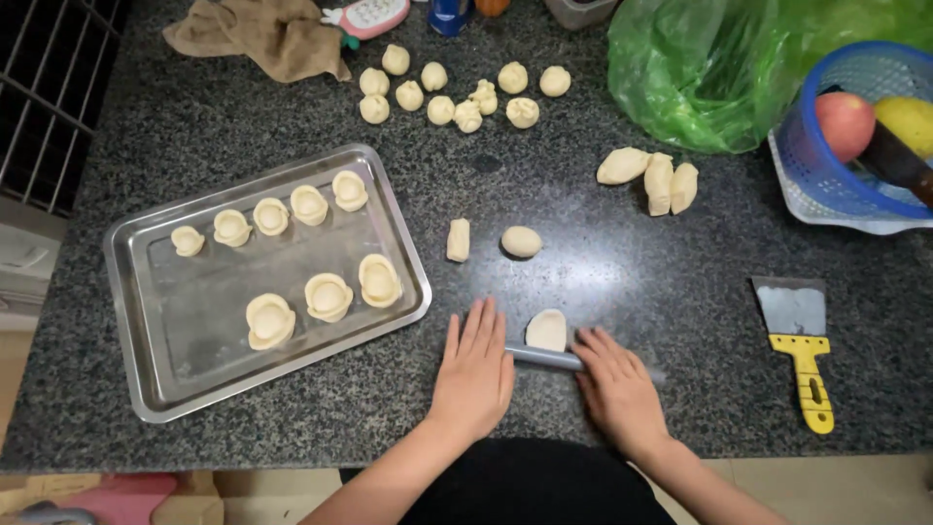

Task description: Rolling out dough balls and arranging them on a baking tray

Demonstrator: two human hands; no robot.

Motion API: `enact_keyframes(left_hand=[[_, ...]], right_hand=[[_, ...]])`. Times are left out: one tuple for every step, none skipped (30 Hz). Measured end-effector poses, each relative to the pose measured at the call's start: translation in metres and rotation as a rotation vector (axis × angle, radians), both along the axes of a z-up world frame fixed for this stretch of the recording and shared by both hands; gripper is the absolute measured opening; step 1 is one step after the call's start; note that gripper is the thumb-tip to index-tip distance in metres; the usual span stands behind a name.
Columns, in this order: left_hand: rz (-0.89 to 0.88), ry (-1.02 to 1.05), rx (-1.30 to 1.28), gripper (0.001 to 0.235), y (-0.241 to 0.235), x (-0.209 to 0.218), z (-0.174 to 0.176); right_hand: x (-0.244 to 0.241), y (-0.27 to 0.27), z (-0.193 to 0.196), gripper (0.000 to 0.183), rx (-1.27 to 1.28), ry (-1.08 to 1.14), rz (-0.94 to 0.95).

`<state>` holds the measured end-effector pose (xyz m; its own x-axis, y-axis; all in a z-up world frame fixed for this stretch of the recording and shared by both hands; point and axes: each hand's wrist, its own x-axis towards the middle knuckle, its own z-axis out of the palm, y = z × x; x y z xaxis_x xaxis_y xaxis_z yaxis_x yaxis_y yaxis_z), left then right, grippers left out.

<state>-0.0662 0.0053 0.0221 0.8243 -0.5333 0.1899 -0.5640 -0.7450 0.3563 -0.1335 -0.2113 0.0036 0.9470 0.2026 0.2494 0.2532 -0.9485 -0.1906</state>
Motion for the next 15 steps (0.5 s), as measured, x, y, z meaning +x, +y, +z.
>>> enact_keyframes(left_hand=[[-0.002,-0.003,-0.001,0.052,-0.004,0.009,0.011],[0.018,0.11,-0.176,0.044,-0.007,0.016,0.022],[0.037,0.224,-0.35,0.038,-0.01,0.023,0.032],[0.034,0.225,-0.349,0.038,-0.015,0.03,0.03],[0.102,0.327,-0.437,0.036,-0.019,0.037,0.027],[0.169,0.429,-0.527,0.035,-0.025,0.044,0.025],[0.164,0.429,-0.528,0.035,-0.033,0.048,0.009],[0.132,0.525,-0.408,0.037,-0.04,0.052,-0.007],[0.098,0.618,-0.285,0.043,-0.048,0.056,-0.023],[0.097,0.615,-0.286,0.043,-0.054,0.057,-0.024],[0.077,0.673,-0.189,0.035,-0.061,0.058,-0.025],[0.056,0.73,-0.09,0.029,-0.067,0.059,-0.026],[0.053,0.728,-0.09,0.029,-0.067,0.059,-0.019],[0.114,0.82,-0.147,0.024,-0.067,0.058,-0.012],[0.176,0.912,-0.204,0.022,-0.068,0.058,-0.006]], right_hand=[[0.001,-0.01,-0.001,0.036,-0.001,-0.003,-0.002],[-0.001,-0.019,-0.002,0.03,0.127,0.0,-0.007],[-0.003,-0.028,-0.004,0.026,0.255,0.003,-0.012],[-0.007,-0.04,-0.007,0.026,0.256,0.002,-0.016],[-0.011,-0.052,-0.009,0.025,0.217,-0.013,-0.108],[-0.015,-0.065,-0.012,0.025,0.174,-0.03,-0.201],[-0.016,-0.068,-0.006,0.025,0.172,-0.032,-0.205],[-0.017,-0.072,0.001,0.021,0.21,-0.063,-0.32],[-0.017,-0.075,0.008,0.018,0.248,-0.094,-0.434],[-0.016,-0.078,0.01,0.018,0.248,-0.097,-0.434],[-0.015,-0.08,0.012,0.018,0.27,-0.122,-0.496],[-0.014,-0.082,0.014,0.017,0.292,-0.148,-0.559],[-0.012,-0.079,0.016,0.017,0.292,-0.151,-0.562],[-0.01,-0.076,0.018,0.017,0.333,-0.146,-0.579],[-0.007,-0.073,0.02,0.017,0.374,-0.142,-0.596]])
